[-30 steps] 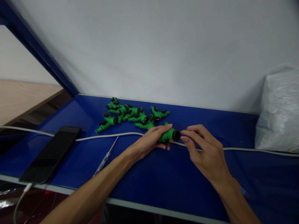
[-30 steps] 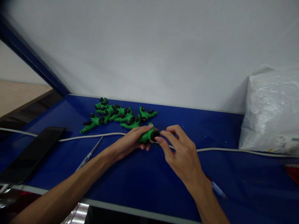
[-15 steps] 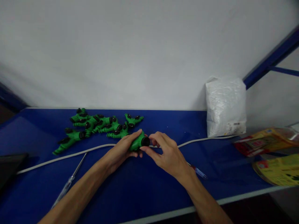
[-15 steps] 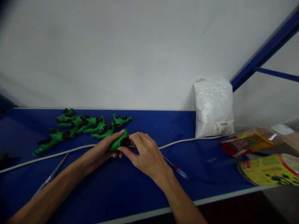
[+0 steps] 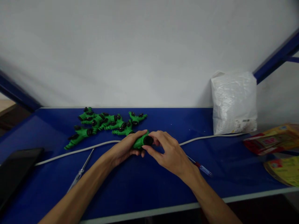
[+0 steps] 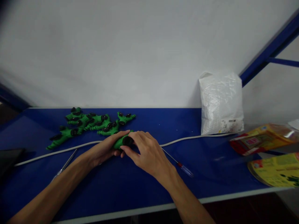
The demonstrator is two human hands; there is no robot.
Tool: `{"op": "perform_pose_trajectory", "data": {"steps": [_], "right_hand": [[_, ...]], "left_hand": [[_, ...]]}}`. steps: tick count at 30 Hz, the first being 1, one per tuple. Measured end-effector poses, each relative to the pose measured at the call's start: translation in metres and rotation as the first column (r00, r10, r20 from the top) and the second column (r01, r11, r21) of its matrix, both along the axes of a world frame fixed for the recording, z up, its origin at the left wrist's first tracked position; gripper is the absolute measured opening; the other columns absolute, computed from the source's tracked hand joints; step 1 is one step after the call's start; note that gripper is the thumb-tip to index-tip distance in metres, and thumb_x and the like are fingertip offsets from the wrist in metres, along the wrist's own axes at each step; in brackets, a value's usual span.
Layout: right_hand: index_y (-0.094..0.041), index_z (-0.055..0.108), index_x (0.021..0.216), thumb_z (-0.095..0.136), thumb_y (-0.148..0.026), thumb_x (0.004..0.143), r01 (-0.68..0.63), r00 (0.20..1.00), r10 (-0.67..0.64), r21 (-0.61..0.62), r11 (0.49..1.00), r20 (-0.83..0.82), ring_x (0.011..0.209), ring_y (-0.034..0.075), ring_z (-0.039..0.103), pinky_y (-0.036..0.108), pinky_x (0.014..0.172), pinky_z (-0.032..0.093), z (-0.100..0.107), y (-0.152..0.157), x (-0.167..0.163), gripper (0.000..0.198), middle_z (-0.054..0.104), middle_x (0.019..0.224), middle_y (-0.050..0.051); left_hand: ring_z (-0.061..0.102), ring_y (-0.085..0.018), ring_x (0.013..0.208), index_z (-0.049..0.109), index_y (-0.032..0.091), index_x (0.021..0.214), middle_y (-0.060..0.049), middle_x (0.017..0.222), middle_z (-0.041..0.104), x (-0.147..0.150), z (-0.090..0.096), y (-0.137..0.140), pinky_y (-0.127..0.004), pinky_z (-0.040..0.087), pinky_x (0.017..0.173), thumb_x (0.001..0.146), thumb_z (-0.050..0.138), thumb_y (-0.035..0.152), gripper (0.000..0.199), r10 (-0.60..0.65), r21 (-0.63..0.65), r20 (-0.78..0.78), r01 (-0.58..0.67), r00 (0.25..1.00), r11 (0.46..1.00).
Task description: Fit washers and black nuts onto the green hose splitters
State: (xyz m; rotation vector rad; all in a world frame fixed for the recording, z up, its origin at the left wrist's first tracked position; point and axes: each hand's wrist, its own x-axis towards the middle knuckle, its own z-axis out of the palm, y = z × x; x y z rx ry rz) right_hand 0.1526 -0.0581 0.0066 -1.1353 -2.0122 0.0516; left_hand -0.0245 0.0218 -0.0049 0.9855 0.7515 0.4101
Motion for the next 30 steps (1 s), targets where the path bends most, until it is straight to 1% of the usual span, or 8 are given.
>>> {"op": "perform_pose_trajectory", "data": {"steps": [5, 8, 13, 17, 19, 23, 27, 30], "right_hand": [[-0.019, 0.051, 0.139, 0.055, -0.020, 0.103, -0.109, 0.993, 0.112, -0.055, 0.993, 0.047, 0.096, 0.022, 0.064, 0.038, 0.088, 0.055, 0.000, -0.003, 0.005, 0.036, 0.066, 0.108, 0.008], [-0.019, 0.056, 0.131, 0.057, -0.022, 0.103, -0.074, 0.996, 0.074, -0.002, 0.997, 0.048, 0.088, 0.020, 0.063, 0.034, 0.082, 0.054, -0.003, -0.002, 0.005, 0.028, 0.065, 0.098, 0.006], [-0.018, 0.060, 0.112, 0.068, -0.032, 0.098, 0.003, 1.000, -0.004, 0.072, 0.997, 0.014, 0.068, 0.017, 0.057, 0.030, 0.066, 0.050, -0.004, -0.001, 0.001, 0.022, 0.057, 0.079, 0.000], [-0.017, 0.057, 0.132, 0.064, -0.023, 0.099, -0.097, 0.995, 0.096, 0.042, 0.994, 0.038, 0.078, 0.019, 0.062, 0.031, 0.073, 0.052, 0.000, -0.002, 0.004, 0.035, 0.063, 0.093, 0.005], [-0.019, 0.056, 0.137, 0.060, -0.017, 0.100, -0.132, 0.990, 0.130, 0.027, 0.991, 0.062, 0.084, 0.019, 0.064, 0.031, 0.076, 0.053, 0.001, -0.002, 0.005, 0.037, 0.065, 0.099, 0.007], [-0.021, 0.061, 0.126, 0.064, -0.020, 0.099, -0.073, 0.995, 0.066, 0.089, 0.993, 0.080, 0.074, 0.018, 0.063, 0.030, 0.072, 0.051, -0.001, -0.001, 0.004, 0.027, 0.066, 0.087, 0.003], [-0.022, 0.060, 0.119, 0.070, -0.031, 0.096, 0.004, 0.999, -0.007, 0.068, 0.998, 0.050, 0.061, 0.015, 0.056, 0.028, 0.062, 0.047, -0.004, -0.001, 0.002, 0.027, 0.058, 0.073, -0.003], [-0.023, 0.059, 0.121, 0.070, -0.032, 0.095, -0.015, 0.999, 0.013, 0.046, 0.999, 0.049, 0.065, 0.016, 0.060, 0.030, 0.064, 0.050, -0.001, -0.004, 0.002, 0.029, 0.062, 0.079, -0.001]], "left_hand": [[0.060, -0.007, 0.043, 0.067, 0.015, 0.085, 0.001, 0.062, 0.063, -0.001, 0.004, 0.000, -0.010, 0.037, 0.033, 0.098, 0.057, 0.044, 0.034, -0.008, -0.056, 0.002, 0.008, 1.000, 0.998], [0.059, -0.007, 0.042, 0.068, 0.014, 0.088, 0.000, 0.062, 0.063, -0.001, 0.006, 0.000, -0.010, 0.034, 0.031, 0.101, 0.052, 0.042, 0.035, -0.039, -0.067, -0.001, 0.039, 0.999, 0.997], [0.059, -0.007, 0.043, 0.068, 0.011, 0.084, 0.000, 0.060, 0.060, 0.000, 0.008, 0.000, -0.009, 0.037, 0.033, 0.102, 0.049, 0.040, 0.039, -0.090, -0.035, 0.005, 0.090, 0.996, 0.995], [0.061, -0.006, 0.046, 0.066, 0.012, 0.087, -0.002, 0.071, 0.066, -0.001, 0.009, 0.001, -0.009, 0.037, 0.033, 0.104, 0.045, 0.037, 0.037, -0.099, -0.026, 0.034, 0.100, 0.995, 0.995], [0.061, -0.007, 0.046, 0.064, 0.013, 0.085, -0.002, 0.069, 0.066, -0.002, 0.009, 0.002, -0.010, 0.036, 0.033, 0.104, 0.047, 0.039, 0.037, -0.099, -0.031, 0.037, 0.100, 0.994, 0.994], [0.061, -0.008, 0.045, 0.063, 0.014, 0.085, 0.001, 0.063, 0.061, 0.000, 0.008, 0.001, -0.010, 0.036, 0.033, 0.104, 0.047, 0.038, 0.034, -0.080, -0.013, 0.012, 0.081, 0.997, 0.997], [0.059, -0.006, 0.046, 0.064, 0.012, 0.087, 0.000, 0.065, 0.061, 0.001, 0.012, -0.001, -0.009, 0.035, 0.033, 0.105, 0.043, 0.035, 0.037, -0.106, 0.028, -0.003, 0.106, 0.994, 0.994], [0.059, -0.005, 0.047, 0.066, 0.011, 0.091, -0.002, 0.072, 0.064, 0.000, 0.014, -0.002, -0.009, 0.034, 0.033, 0.105, 0.045, 0.036, 0.036, -0.135, 0.045, -0.021, 0.136, 0.991, 0.990]]}}
